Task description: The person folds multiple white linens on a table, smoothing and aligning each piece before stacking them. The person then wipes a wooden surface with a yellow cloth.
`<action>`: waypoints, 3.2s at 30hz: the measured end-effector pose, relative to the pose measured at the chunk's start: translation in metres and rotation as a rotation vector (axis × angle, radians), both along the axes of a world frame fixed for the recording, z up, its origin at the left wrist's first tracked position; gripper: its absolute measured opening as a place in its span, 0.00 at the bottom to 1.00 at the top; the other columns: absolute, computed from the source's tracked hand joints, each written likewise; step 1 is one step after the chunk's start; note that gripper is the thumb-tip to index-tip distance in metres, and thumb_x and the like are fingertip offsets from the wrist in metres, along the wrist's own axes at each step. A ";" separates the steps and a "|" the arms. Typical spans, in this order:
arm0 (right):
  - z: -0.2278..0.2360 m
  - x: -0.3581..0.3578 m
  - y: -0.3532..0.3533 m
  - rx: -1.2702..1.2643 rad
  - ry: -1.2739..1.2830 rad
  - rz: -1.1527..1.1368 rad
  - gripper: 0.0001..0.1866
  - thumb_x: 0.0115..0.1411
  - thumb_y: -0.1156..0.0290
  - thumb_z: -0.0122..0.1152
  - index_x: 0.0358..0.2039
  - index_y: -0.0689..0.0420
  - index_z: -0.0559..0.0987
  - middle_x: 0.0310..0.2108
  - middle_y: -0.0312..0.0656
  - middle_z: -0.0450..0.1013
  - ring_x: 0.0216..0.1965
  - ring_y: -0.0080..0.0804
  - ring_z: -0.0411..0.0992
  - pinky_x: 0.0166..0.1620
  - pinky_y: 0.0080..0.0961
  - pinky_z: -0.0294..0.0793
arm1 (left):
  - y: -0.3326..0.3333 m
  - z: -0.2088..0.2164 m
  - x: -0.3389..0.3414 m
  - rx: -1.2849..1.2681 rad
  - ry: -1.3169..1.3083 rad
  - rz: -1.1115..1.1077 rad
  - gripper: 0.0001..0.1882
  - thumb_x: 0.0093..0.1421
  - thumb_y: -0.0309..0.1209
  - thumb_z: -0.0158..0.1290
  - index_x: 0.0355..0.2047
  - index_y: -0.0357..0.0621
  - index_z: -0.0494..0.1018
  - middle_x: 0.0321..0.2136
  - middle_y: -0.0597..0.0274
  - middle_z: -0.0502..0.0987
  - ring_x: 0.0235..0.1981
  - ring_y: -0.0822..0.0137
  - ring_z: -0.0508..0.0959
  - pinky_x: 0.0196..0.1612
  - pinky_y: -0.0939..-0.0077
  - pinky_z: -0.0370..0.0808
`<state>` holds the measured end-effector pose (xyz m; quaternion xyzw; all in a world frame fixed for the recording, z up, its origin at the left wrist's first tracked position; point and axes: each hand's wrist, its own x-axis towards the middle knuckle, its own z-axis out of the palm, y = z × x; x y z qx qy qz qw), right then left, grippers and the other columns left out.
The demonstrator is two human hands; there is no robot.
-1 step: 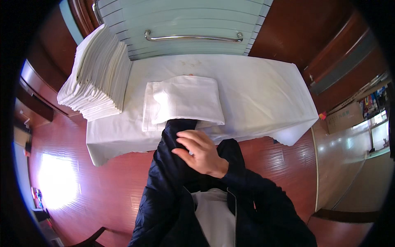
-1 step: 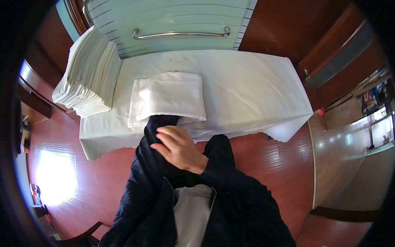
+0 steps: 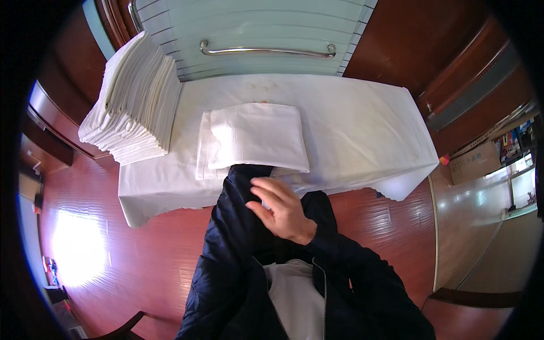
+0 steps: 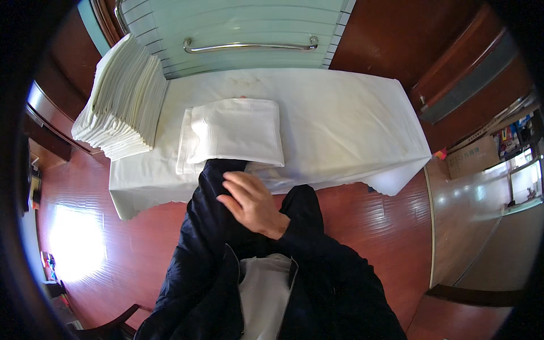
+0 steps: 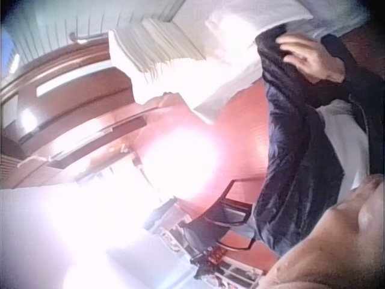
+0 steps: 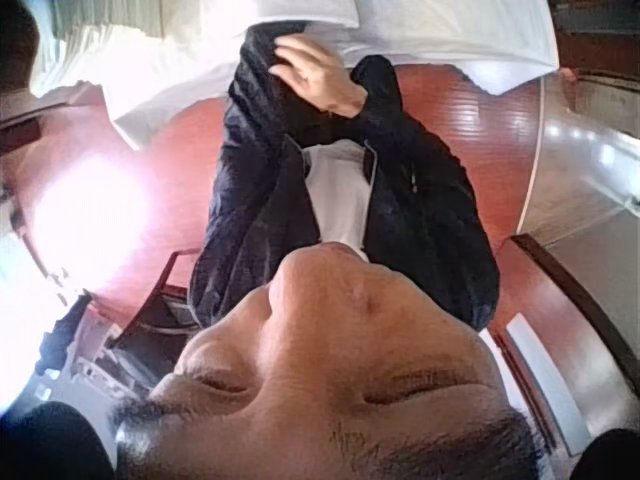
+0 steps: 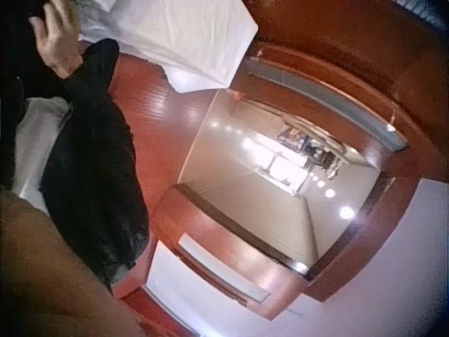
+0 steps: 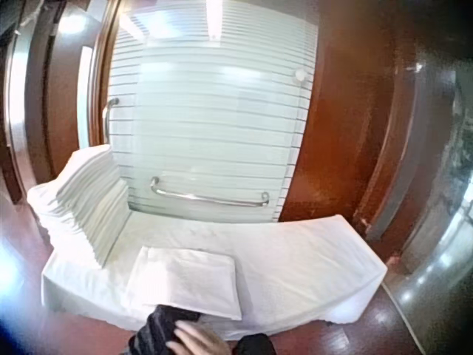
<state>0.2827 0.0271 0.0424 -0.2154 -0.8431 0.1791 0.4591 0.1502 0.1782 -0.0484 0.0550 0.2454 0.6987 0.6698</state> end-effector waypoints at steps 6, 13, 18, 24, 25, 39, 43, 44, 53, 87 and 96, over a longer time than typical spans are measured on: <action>-0.034 0.026 0.024 -0.026 -0.244 -0.143 0.27 0.66 0.69 0.62 0.60 0.72 0.70 0.63 0.59 0.66 0.64 0.58 0.64 0.65 0.46 0.64 | -0.003 -0.002 -0.022 0.017 -0.071 0.005 0.33 0.75 0.51 0.36 0.62 0.33 0.68 0.60 0.40 0.73 0.62 0.49 0.73 0.67 0.53 0.67; -0.039 0.030 0.039 -0.025 -0.407 -0.251 0.24 0.68 0.62 0.59 0.56 0.68 0.70 0.54 0.58 0.69 0.55 0.59 0.68 0.58 0.49 0.67 | -0.074 0.045 -0.108 -0.049 0.020 -0.042 0.35 0.76 0.53 0.33 0.62 0.32 0.68 0.59 0.40 0.73 0.60 0.50 0.75 0.65 0.52 0.69; -0.045 0.023 0.047 -0.009 -0.486 -0.245 0.22 0.68 0.59 0.58 0.50 0.66 0.77 0.48 0.58 0.75 0.50 0.59 0.73 0.54 0.50 0.71 | -0.115 0.049 -0.142 -0.025 0.619 -0.143 0.22 0.73 0.37 0.47 0.58 0.31 0.71 0.51 0.49 0.80 0.49 0.57 0.81 0.56 0.61 0.78; -0.036 0.019 0.059 -0.099 -0.456 -0.231 0.19 0.68 0.59 0.59 0.49 0.63 0.80 0.43 0.54 0.80 0.47 0.54 0.77 0.49 0.46 0.76 | -0.101 0.034 -0.147 -0.081 0.654 -0.134 0.15 0.68 0.24 0.53 0.54 0.33 0.73 0.46 0.54 0.82 0.44 0.64 0.83 0.50 0.69 0.81; -0.036 0.020 0.061 -0.046 -0.390 -0.240 0.19 0.68 0.59 0.58 0.49 0.63 0.80 0.43 0.53 0.80 0.47 0.53 0.77 0.49 0.45 0.76 | -0.100 0.037 -0.151 -0.024 0.642 -0.126 0.15 0.68 0.24 0.53 0.54 0.33 0.73 0.46 0.55 0.82 0.43 0.64 0.83 0.49 0.69 0.81; -0.069 -0.033 0.165 0.009 -0.453 -0.426 0.18 0.65 0.65 0.56 0.52 0.59 0.80 0.48 0.55 0.78 0.48 0.56 0.76 0.53 0.46 0.74 | -0.094 0.101 -0.129 0.099 0.616 -0.151 0.16 0.70 0.24 0.51 0.57 0.34 0.70 0.48 0.54 0.81 0.47 0.63 0.82 0.52 0.69 0.80; -0.053 -0.028 0.142 -0.011 -0.343 -0.419 0.18 0.66 0.63 0.54 0.50 0.60 0.81 0.47 0.56 0.79 0.47 0.57 0.77 0.53 0.47 0.74 | -0.089 0.076 -0.136 0.006 0.736 -0.100 0.17 0.69 0.23 0.51 0.57 0.34 0.70 0.50 0.54 0.80 0.49 0.63 0.81 0.54 0.68 0.79; -0.048 -0.026 0.131 -0.006 -0.310 -0.391 0.18 0.67 0.63 0.54 0.49 0.60 0.81 0.47 0.56 0.79 0.47 0.57 0.77 0.53 0.47 0.74 | -0.090 0.070 -0.139 0.032 0.688 -0.110 0.18 0.69 0.23 0.51 0.58 0.34 0.69 0.50 0.54 0.79 0.48 0.64 0.81 0.53 0.68 0.79; -0.020 0.025 0.042 -0.187 -0.420 -0.159 0.25 0.66 0.61 0.63 0.56 0.67 0.75 0.58 0.59 0.72 0.56 0.61 0.70 0.59 0.46 0.70 | -0.099 0.057 -0.146 0.091 0.625 -0.052 0.23 0.68 0.19 0.48 0.63 0.34 0.68 0.52 0.53 0.79 0.49 0.63 0.81 0.53 0.69 0.79; -0.025 0.007 0.096 -0.076 -0.607 -0.214 0.28 0.71 0.53 0.53 0.60 0.63 0.72 0.67 0.61 0.61 0.71 0.62 0.54 0.70 0.62 0.52 | -0.144 0.072 -0.048 0.176 2.259 0.387 0.28 0.58 0.26 0.61 0.60 0.41 0.73 0.64 0.43 0.68 0.66 0.39 0.65 0.67 0.53 0.64; -0.055 -0.026 0.184 -0.082 -0.572 -0.341 0.35 0.70 0.43 0.47 0.66 0.57 0.69 0.70 0.54 0.59 0.73 0.54 0.53 0.71 0.64 0.45 | -0.053 0.039 -0.117 -0.242 2.535 0.124 0.33 0.72 0.54 0.42 0.69 0.48 0.63 0.71 0.52 0.61 0.72 0.49 0.58 0.71 0.41 0.53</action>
